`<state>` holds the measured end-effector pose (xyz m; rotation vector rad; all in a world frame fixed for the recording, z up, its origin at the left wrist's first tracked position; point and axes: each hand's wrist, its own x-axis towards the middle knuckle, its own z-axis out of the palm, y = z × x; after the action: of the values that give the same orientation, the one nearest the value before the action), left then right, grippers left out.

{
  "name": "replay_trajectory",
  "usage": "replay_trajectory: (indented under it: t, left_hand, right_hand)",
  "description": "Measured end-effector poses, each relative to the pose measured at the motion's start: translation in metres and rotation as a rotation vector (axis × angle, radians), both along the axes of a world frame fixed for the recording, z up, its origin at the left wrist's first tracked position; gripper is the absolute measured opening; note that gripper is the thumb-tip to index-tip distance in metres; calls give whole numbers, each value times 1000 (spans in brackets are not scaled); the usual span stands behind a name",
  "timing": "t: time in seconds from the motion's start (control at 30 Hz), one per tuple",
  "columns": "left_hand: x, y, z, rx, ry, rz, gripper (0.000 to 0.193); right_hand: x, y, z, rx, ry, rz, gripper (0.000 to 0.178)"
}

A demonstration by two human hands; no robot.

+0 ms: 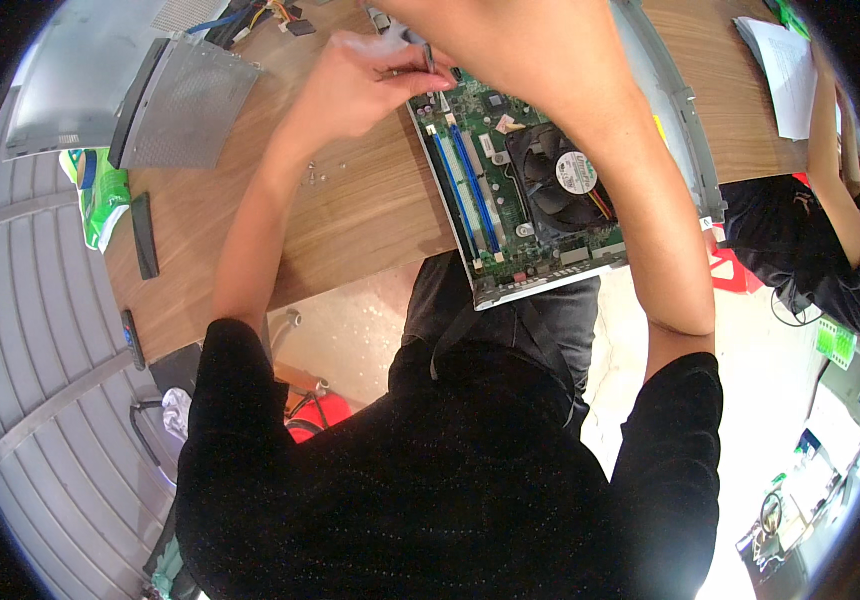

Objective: The person disassembles a computer by using a screwdriver to remove screws from the motherboard and then lifting the optical drive out of the chassis.

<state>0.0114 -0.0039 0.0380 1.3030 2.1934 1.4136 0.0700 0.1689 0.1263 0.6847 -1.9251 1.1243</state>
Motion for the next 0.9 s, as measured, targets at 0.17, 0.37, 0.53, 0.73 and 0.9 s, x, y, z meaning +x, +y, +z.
replay_trajectory:
  t: [0.17,0.37,0.53,0.73,0.9]
  left_hand:
    - [1,-2,15,-135,6,-105,17]
    - [-2,-1,-1,97,-146,-57,20]
    - [-1,-1,4,-25,-90,-42,22]
    - [10,-3,16,-26,-184,-75,23]
    - [4,-4,10,1,-150,59,23]
  right_hand:
    - [12,-35,10,-139,10,4,67]
    - [7,-3,3,-84,-114,228,62]
    - [-3,13,-8,146,56,5,54]
    - [-4,-6,-10,-157,107,163,51]
    - [-9,6,-13,-29,94,222,52]
